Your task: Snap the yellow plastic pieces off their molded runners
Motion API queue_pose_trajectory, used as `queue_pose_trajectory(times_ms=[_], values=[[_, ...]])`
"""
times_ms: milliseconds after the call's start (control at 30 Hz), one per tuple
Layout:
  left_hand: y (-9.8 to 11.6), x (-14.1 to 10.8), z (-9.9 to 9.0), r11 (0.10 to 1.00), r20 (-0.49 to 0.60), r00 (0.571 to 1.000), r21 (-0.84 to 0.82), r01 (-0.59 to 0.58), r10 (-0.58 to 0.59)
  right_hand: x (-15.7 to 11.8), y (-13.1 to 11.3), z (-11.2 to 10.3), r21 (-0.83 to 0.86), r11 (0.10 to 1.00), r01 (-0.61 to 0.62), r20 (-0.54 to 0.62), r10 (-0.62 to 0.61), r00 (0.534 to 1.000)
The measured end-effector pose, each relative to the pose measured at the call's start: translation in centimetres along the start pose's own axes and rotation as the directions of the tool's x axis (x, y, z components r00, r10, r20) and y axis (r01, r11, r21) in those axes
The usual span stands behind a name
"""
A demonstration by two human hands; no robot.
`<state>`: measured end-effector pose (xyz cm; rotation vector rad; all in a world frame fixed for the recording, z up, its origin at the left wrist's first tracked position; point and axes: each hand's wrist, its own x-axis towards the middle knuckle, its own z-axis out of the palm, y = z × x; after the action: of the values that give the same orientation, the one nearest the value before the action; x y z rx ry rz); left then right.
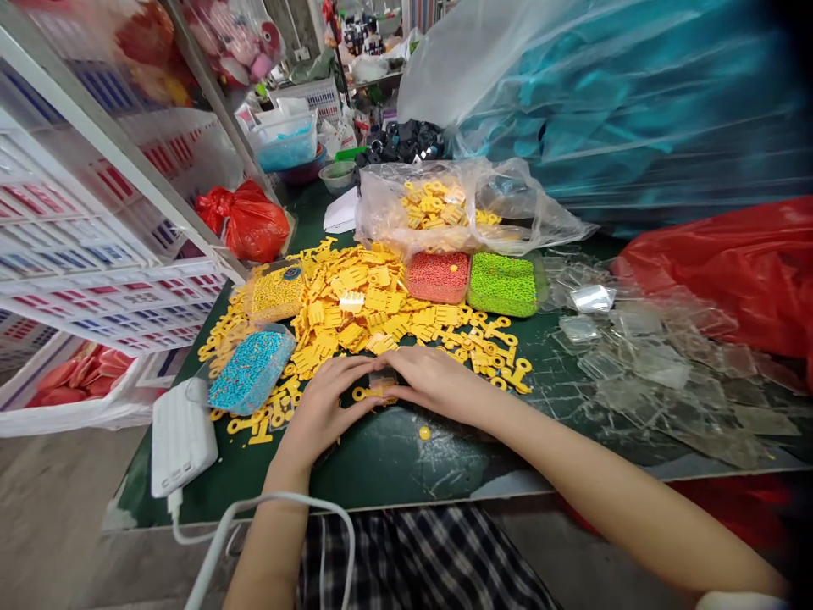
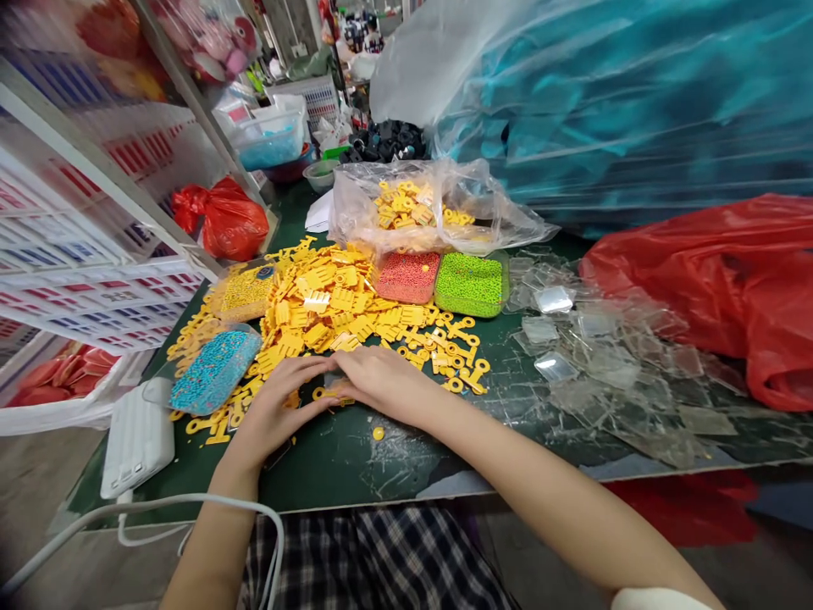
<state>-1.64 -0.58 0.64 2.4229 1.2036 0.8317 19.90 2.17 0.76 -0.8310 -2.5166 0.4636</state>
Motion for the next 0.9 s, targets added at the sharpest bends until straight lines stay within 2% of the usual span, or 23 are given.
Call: queue_pose_trajectory(times_ms=[333,633,900], values=[[-0.7,-0.3,-0.1,0.993,0.153,0.982,0.007,0.114,-0.114,-0.1,-0.5,-0.1,-0.109,0.993,0.037,0.132,-0.022,0.991],[-0.7,-0.5,-0.2,0.99,0.162,0.977,0.038,0.132,-0.137,0.0,-0.8,-0.1,-0.151,0.989,0.001,0.082,0.011,0.997],[-0.6,-0.6,-0.2,0.985,0.19,0.968,0.074,0.154,-0.166,0.2,-1.5,-0.4,-0.196,0.978,-0.075,0.118,0.099,0.988]])
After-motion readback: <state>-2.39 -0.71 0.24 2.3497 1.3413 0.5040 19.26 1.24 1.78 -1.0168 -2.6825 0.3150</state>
